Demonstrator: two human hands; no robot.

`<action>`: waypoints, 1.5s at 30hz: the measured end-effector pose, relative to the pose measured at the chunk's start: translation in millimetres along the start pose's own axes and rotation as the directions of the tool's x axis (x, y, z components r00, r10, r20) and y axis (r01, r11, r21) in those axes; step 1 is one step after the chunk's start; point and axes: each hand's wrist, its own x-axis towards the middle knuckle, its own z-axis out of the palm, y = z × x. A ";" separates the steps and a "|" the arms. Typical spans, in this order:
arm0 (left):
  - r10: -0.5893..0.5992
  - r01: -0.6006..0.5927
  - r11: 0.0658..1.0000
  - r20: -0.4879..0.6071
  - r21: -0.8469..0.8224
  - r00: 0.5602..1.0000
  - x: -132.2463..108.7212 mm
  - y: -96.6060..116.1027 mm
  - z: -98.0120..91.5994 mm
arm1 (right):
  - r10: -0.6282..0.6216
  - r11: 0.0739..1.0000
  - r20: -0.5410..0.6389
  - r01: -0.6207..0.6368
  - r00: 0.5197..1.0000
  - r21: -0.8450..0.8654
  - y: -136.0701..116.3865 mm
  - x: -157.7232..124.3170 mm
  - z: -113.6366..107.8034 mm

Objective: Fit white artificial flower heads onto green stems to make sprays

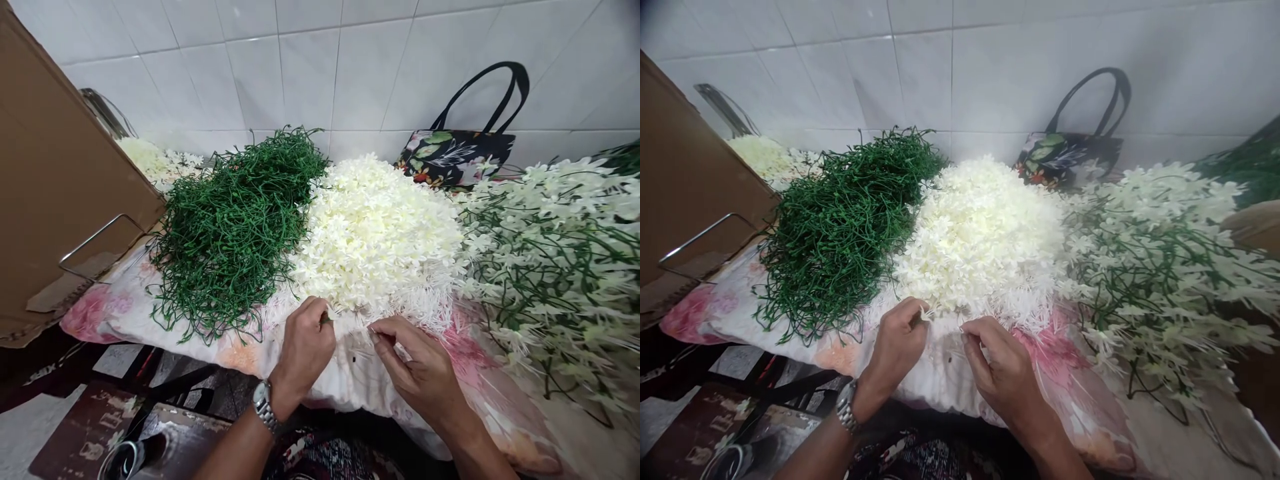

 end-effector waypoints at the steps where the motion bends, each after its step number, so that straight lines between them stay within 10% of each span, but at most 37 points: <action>1: -0.027 0.026 0.997 -0.012 -0.077 1.000 -0.3 -1.6 -2.5 | 0.001 1.000 -0.004 -0.001 1.000 0.007 0.0 -0.1 0.0; 29: -0.313 0.308 0.681 0.117 -0.664 0.943 -8.7 3.4 -7.7 | 0.084 0.988 0.056 -0.091 0.995 0.122 -12.7 3.4 2.1; 45: 0.155 -0.185 0.841 -0.101 -0.508 0.983 -7.0 4.1 -11.5 | 0.403 0.783 0.031 -0.362 0.915 0.505 -12.4 6.4 13.3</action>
